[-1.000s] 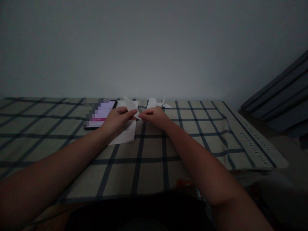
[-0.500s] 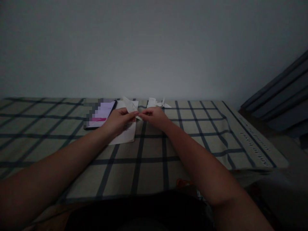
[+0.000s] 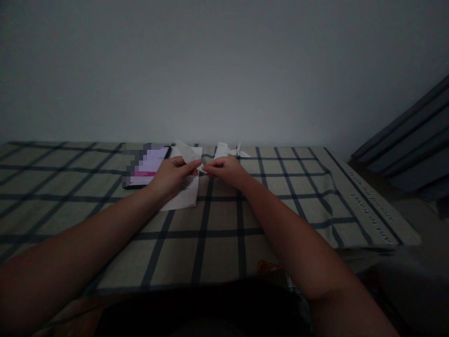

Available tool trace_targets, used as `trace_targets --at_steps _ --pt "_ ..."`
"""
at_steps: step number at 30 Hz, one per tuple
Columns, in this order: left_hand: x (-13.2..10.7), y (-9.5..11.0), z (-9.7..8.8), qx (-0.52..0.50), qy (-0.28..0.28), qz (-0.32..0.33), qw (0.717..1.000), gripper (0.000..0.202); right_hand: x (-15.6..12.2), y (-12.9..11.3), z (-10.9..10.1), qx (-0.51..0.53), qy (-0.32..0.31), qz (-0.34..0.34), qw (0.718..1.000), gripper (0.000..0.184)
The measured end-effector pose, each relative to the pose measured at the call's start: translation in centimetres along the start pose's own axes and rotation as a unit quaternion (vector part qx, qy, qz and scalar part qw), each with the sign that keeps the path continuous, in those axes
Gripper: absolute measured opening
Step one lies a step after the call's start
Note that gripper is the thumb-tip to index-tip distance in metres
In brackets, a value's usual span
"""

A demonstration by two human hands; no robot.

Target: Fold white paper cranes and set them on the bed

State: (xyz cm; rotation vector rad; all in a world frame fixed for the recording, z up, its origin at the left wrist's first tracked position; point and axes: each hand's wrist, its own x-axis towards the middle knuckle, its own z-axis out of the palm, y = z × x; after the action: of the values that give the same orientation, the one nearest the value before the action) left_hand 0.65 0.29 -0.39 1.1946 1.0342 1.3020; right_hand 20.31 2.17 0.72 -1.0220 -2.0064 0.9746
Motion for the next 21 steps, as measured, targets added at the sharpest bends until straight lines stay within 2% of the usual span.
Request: trace_targets --at_steps 11,15,21 --pt "0.05 0.38 -0.16 -0.019 0.005 0.012 1.0 0.034 -0.1 -0.04 0.45 0.015 -0.002 0.006 1.0 0.028" --pt "-0.06 0.5 -0.33 0.021 -0.006 0.022 1.0 0.033 -0.22 -0.19 0.38 0.015 -0.006 -0.008 1.0 0.036" --pt "-0.6 0.75 -0.38 0.113 -0.06 -0.012 0.992 0.039 -0.06 -0.51 0.38 0.122 0.046 -0.008 0.991 0.036"
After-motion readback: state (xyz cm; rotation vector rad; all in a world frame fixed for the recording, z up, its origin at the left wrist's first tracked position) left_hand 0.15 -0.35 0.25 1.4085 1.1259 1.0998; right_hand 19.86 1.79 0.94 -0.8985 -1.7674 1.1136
